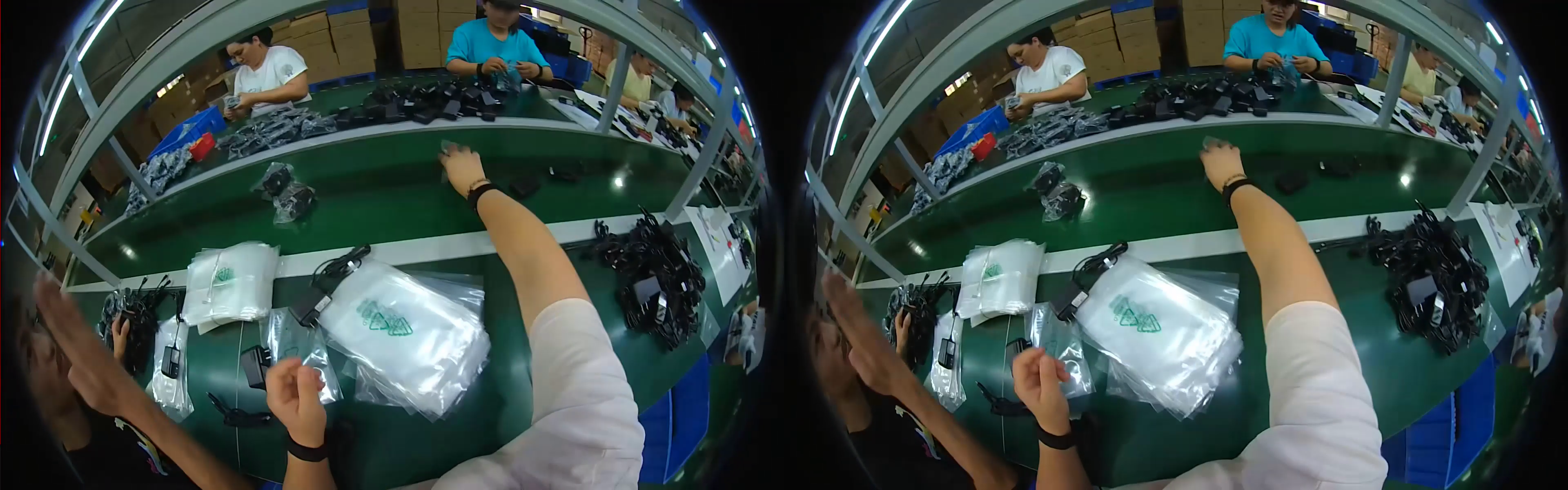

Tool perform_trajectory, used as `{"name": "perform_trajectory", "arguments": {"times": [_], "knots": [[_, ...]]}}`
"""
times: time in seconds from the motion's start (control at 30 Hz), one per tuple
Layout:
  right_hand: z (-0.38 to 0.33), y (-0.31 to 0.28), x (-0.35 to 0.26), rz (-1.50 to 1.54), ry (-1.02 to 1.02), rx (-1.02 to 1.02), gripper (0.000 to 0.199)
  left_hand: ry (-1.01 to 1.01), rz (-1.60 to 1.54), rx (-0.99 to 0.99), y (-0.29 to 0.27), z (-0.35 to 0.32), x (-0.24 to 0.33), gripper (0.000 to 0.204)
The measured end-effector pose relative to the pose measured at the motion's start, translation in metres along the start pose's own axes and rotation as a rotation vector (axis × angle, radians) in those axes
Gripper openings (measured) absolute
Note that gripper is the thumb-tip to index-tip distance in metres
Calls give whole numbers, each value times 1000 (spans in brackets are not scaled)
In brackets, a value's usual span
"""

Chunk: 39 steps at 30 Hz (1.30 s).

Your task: The person packages power adapters by hand, picking up an adapter, wrapping its cord around the body, and sliding it into a plastic bag. This process is repeated with several more adapters throughout the video.

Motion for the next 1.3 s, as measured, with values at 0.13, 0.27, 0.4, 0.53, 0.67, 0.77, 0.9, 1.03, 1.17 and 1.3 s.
{"name": "perform_trajectory", "arguments": {"times": [0.13, 0.27, 0.4, 0.53, 0.67, 0.77, 0.9, 1.03, 1.17, 1.3], "knots": [[-10, 4, -63, 151, -81, 143, 59, -9, 155, 64, -19, -6, 3, 16], [20, 12, 8, 589, 87, -60, 72, 53, 100, 27, -8, -1, 5, 14], [-37, 17, 60, 77, 544, -330, 65, 137, 115, 43, -18, 0, 9, 13], [-63, 59, 142, 256, 320, -220, 59, 66, -16, 26, -8, -2, -2, 16], [-86, -28, 173, 634, 456, 308, 52, 45, -63, -18, 5, 0, 14, 20], [-116, -139, 179, 1087, 532, 334, 41, 32, 186, -293, 30, -5, 43, 25], [-174, -229, 192, 1690, 13, 714, 40, 214, 185, -819, 103, -10, 111, 23], [-238, -294, 118, 2519, -499, 323, 51, 463, 79, -1199, 153, -44, 166, 26], [-289, -302, 118, 1881, -63, 620, 64, 696, 111, -1078, 162, -70, 195, 42], [-302, -295, 80, 2063, -581, 514, 75, 757, 263, -1001, 144, -73, 195, 47]]}}
Point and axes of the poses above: each hand's wrist, its own z-axis towards the middle knuckle, its own y-axis out of the palm, x = y × z, the point moved 5 cm from there along z, towards the middle knuckle, and after that the axes turned 11 degrees about -z, right-handed, at the moved point
